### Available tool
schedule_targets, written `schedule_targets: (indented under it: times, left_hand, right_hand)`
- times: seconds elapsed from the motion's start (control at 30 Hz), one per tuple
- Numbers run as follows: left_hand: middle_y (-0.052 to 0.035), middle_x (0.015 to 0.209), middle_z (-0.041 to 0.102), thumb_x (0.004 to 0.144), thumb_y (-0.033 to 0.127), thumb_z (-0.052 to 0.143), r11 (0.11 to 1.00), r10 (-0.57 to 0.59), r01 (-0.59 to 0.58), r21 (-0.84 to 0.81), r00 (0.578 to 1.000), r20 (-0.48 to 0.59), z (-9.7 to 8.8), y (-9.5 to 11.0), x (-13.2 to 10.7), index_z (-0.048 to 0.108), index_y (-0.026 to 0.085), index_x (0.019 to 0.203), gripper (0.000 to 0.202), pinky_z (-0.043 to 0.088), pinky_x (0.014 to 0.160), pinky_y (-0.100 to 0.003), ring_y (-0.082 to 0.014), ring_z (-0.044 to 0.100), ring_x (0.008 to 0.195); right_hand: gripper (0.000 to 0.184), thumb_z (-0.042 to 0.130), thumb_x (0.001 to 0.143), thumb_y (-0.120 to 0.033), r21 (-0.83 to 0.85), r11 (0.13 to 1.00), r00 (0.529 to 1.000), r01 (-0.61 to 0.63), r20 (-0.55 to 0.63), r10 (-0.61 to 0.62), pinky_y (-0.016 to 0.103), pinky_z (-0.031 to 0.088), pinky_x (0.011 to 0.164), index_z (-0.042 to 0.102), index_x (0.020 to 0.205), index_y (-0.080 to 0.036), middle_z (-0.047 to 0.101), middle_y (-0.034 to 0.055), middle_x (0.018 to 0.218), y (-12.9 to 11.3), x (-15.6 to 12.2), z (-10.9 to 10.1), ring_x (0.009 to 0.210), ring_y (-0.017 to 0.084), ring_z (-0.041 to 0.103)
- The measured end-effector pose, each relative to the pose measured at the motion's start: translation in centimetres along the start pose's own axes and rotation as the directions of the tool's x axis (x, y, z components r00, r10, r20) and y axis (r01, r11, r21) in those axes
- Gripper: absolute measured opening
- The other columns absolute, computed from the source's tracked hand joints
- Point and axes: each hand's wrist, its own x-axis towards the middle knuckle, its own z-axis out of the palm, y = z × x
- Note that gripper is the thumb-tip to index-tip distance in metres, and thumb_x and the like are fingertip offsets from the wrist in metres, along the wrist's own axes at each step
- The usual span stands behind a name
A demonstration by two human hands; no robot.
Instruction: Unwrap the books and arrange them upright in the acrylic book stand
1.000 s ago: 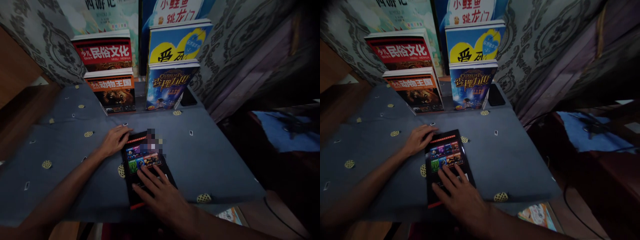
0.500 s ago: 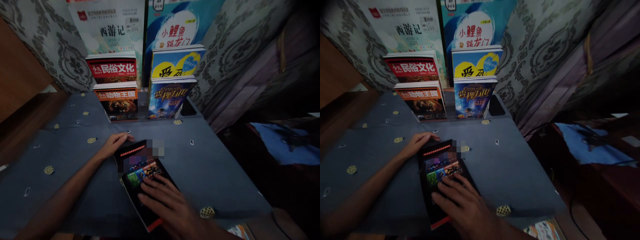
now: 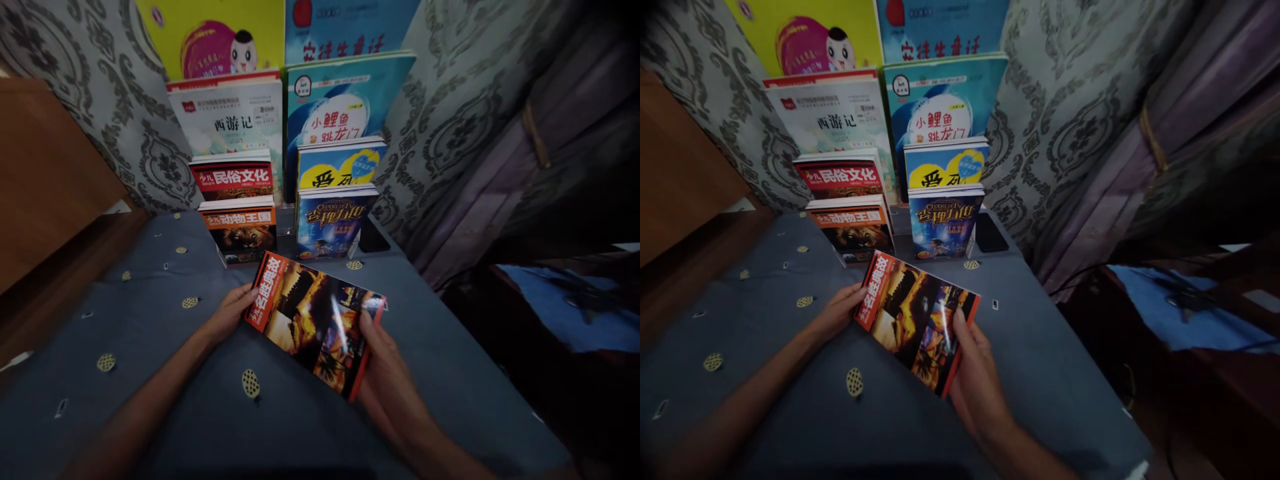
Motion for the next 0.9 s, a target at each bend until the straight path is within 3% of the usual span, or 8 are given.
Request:
schedule_targets:
  times: [0.2, 0.3, 0.4, 0.47, 0.57, 0.7, 0.8, 0.9]
  left_hand:
    - [-0.0033, 0.089, 0.077, 0.068, 0.053, 0.084, 0.998, 0.053, -0.050, 0.031, 0.992, -0.112, 0.0, 0.7, 1.7, 0.069, 0.016, 0.104, 0.053, 0.055, 0.071, -0.025, -0.0152, 0.070, 0.072]
    - [-0.0023, 0.083, 0.075, 0.068, 0.057, 0.082, 0.966, 0.090, -0.062, 0.252, 0.991, -0.101, -1.0, 1.5, 4.0, 0.071, 0.016, 0.098, 0.053, 0.051, 0.064, -0.023, -0.0147, 0.066, 0.067]
    - [-0.0042, 0.083, 0.074, 0.079, 0.057, 0.071, 0.816, 0.145, -0.134, 0.562, 0.989, 0.026, -1.2, 2.3, 6.4, 0.072, 0.014, 0.099, 0.047, 0.050, 0.065, -0.027, -0.0180, 0.066, 0.071]
    - [-0.0044, 0.081, 0.072, 0.084, 0.051, 0.065, 0.706, 0.163, -0.182, 0.684, 0.982, 0.093, -0.9, 2.7, 7.6, 0.073, 0.014, 0.098, 0.040, 0.050, 0.067, -0.028, -0.0193, 0.065, 0.073]
    - [-0.0045, 0.087, 0.071, 0.084, 0.036, 0.065, 0.614, 0.212, -0.225, 0.757, 0.970, 0.116, -0.3, 3.0, 8.2, 0.074, 0.016, 0.096, 0.024, 0.050, 0.078, -0.031, -0.0211, 0.064, 0.084]
    - [-0.0065, 0.104, 0.068, 0.091, 0.021, 0.052, 0.282, 0.392, -0.293, 0.914, 0.904, 0.170, -0.1, 2.4, 6.2, 0.070, 0.020, 0.105, 0.023, 0.049, 0.093, -0.036, -0.0221, 0.063, 0.101]
    - [-0.0070, 0.104, 0.067, 0.096, 0.019, 0.044, 0.127, 0.472, -0.251, 0.960, 0.866, 0.164, -0.4, 1.5, 3.8, 0.067, 0.020, 0.109, 0.026, 0.050, 0.093, -0.037, -0.0219, 0.062, 0.101]
    - [-0.0060, 0.102, 0.066, 0.098, 0.019, 0.043, 0.105, 0.502, -0.250, 0.963, 0.849, 0.166, -0.7, 0.3, 2.0, 0.064, 0.021, 0.111, 0.025, 0.051, 0.092, -0.037, -0.0210, 0.061, 0.099]
  right_hand:
    - [0.038, 0.082, 0.073, -0.052, 0.023, 0.997, 0.997, -0.078, -0.009, 0.078, 0.035, 0.058, 0.077, 0.074, 0.091, -0.020, 0.077, 0.0059, 0.093, 0.6, 0.6, -1.9, 0.085, 0.023, 0.071]
    - [0.042, 0.086, 0.067, -0.051, -0.186, 0.982, 0.999, -0.040, 0.022, 0.045, 0.025, 0.052, 0.058, 0.073, 0.092, -0.019, 0.074, 0.0030, 0.085, 1.4, 0.8, -3.9, 0.065, 0.014, 0.063]
    - [0.048, 0.086, 0.065, -0.048, -0.391, 0.919, 0.997, 0.056, 0.069, -0.031, 0.024, 0.046, 0.050, 0.068, 0.101, -0.022, 0.069, -0.0012, 0.077, 1.8, 1.2, -5.5, 0.056, 0.012, 0.056]
    - [0.043, 0.079, 0.071, -0.045, -0.544, 0.825, 0.987, 0.154, 0.117, -0.107, 0.027, 0.050, 0.055, 0.067, 0.106, -0.023, 0.066, -0.0016, 0.073, 1.8, 1.3, -6.2, 0.061, 0.015, 0.060]
    - [0.038, 0.067, 0.081, -0.041, -0.768, 0.574, 0.959, 0.283, 0.219, -0.179, 0.034, 0.055, 0.065, 0.067, 0.114, -0.023, 0.070, 0.0021, 0.081, 1.4, 1.3, -7.2, 0.069, 0.020, 0.065]
    - [0.035, 0.059, 0.088, -0.037, -0.871, 0.277, 0.913, 0.406, 0.372, -0.171, 0.042, 0.057, 0.080, 0.066, 0.120, -0.025, 0.074, 0.0090, 0.108, 0.8, 1.2, -8.0, 0.093, 0.027, 0.070]
    - [0.032, 0.060, 0.089, -0.034, -0.872, 0.165, 0.887, 0.462, 0.450, -0.104, 0.037, 0.057, 0.074, 0.067, 0.119, -0.023, 0.075, 0.0095, 0.103, 0.6, 1.4, -8.0, 0.087, 0.024, 0.071]
    - [0.028, 0.062, 0.090, -0.030, -0.854, 0.105, 0.861, 0.509, 0.508, -0.035, 0.030, 0.054, 0.066, 0.067, 0.116, -0.023, 0.075, 0.0064, 0.092, 0.3, 1.6, -7.4, 0.075, 0.020, 0.070]
